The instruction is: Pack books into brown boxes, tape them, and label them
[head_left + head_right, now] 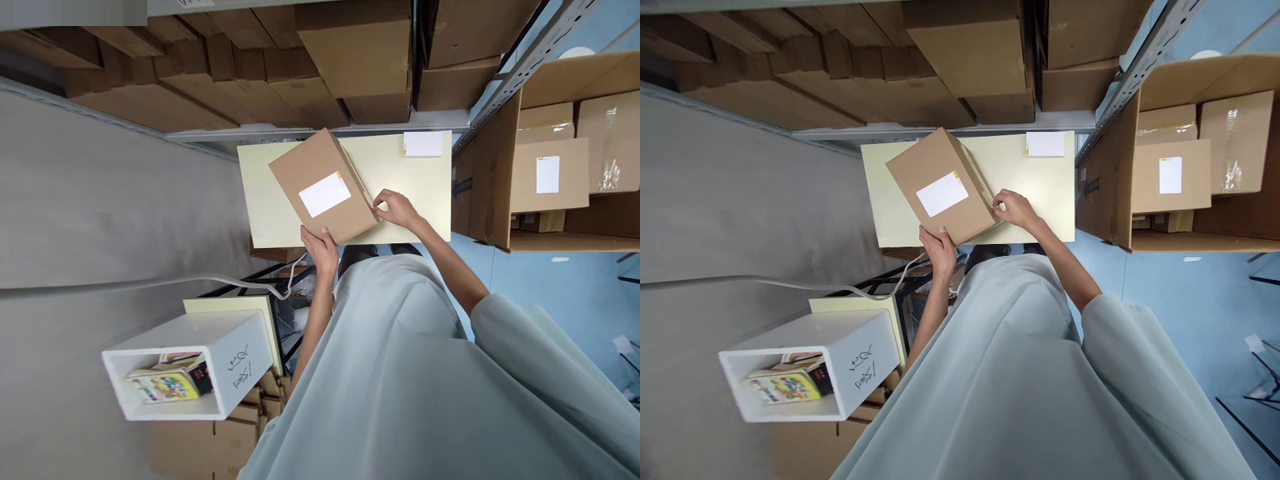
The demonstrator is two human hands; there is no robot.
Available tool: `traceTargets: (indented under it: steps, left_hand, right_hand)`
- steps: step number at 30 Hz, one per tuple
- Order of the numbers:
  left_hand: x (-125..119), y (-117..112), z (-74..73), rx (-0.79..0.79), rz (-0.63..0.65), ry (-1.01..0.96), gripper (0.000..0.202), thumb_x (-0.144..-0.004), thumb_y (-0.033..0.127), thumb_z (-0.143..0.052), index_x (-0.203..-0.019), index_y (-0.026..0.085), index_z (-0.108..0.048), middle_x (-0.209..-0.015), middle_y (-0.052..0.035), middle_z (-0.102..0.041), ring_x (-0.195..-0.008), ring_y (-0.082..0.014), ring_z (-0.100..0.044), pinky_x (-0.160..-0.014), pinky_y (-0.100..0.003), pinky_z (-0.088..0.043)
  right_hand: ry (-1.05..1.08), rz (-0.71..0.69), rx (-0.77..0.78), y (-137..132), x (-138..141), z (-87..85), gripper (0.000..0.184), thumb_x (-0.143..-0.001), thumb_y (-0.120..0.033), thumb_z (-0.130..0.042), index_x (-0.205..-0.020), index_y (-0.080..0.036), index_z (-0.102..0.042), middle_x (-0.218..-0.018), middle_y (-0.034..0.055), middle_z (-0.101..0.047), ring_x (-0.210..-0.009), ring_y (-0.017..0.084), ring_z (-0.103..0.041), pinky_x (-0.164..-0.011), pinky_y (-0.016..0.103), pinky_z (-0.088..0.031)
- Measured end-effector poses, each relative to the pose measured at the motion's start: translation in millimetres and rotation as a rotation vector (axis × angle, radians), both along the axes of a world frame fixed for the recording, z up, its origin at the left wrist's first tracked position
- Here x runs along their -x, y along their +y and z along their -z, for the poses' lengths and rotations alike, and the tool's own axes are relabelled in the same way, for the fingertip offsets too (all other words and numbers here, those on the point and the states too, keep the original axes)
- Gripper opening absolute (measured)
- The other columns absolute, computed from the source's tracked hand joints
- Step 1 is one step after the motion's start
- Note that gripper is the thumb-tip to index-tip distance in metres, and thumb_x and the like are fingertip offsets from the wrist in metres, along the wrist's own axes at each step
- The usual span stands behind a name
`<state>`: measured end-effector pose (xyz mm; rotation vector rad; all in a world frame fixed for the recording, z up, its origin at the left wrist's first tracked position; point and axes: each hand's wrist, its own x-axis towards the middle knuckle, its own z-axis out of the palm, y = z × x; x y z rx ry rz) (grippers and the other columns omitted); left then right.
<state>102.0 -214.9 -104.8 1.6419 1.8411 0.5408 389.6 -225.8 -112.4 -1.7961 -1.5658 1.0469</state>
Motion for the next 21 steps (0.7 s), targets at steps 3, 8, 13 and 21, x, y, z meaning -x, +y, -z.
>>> traceTargets:
  steps: [3,8,13,21]
  left_hand:
    - [1.1,-0.1,0.8,-0.001,0.002,0.007,0.081,-0.111,0.057,-0.045,-0.169,0.003,-0.027,-0.173,-0.0332,-0.034,-0.167,-0.0362,-0.030,-0.139,-0.054,-0.023]
    - [0.6,-1.7,2.1,-0.008,-0.002,0.018,0.083,-0.111,0.059,-0.043,-0.168,0.001,-0.027,-0.172,-0.0343,-0.034,-0.167,-0.0366,-0.031,-0.140,-0.053,-0.023]
    - [0.6,-2.4,1.6,-0.004,0.002,0.028,0.082,-0.112,0.060,-0.042,-0.168,0.002,-0.027,-0.172,-0.0341,-0.033,-0.167,-0.0367,-0.030,-0.139,-0.053,-0.022]
    - [1.4,-2.3,1.0,0.004,0.009,-0.001,0.083,-0.112,0.062,-0.041,-0.169,0.003,-0.026,-0.172,-0.0336,-0.033,-0.168,-0.0352,-0.030,-0.140,-0.051,-0.022]
  right_hand:
    - [-0.046,0.021,0.029,1.6,6.1,-1.5,0.014,-0.088,-0.016,-0.064,-0.089,-0.024,-0.075,-0.109,0.0052,-0.078,-0.101,0.027,-0.073,-0.089,0.037,-0.056]
    - [-0.043,0.179,0.028,-4.3,17.1,7.9,0.010,-0.087,-0.016,-0.064,-0.087,-0.024,-0.070,-0.104,0.0048,-0.077,-0.095,0.025,-0.071,-0.087,0.037,-0.057]
    - [0.061,0.397,0.018,-13.6,31.9,17.8,0.009,-0.089,-0.019,-0.061,-0.085,-0.025,-0.065,-0.102,0.0047,-0.076,-0.095,0.023,-0.072,-0.091,0.037,-0.060]
    - [0.111,0.543,0.066,-15.4,31.2,22.0,0.006,-0.089,-0.025,-0.058,-0.086,-0.026,-0.064,-0.101,0.0062,-0.076,-0.094,0.023,-0.073,-0.093,0.038,-0.061]
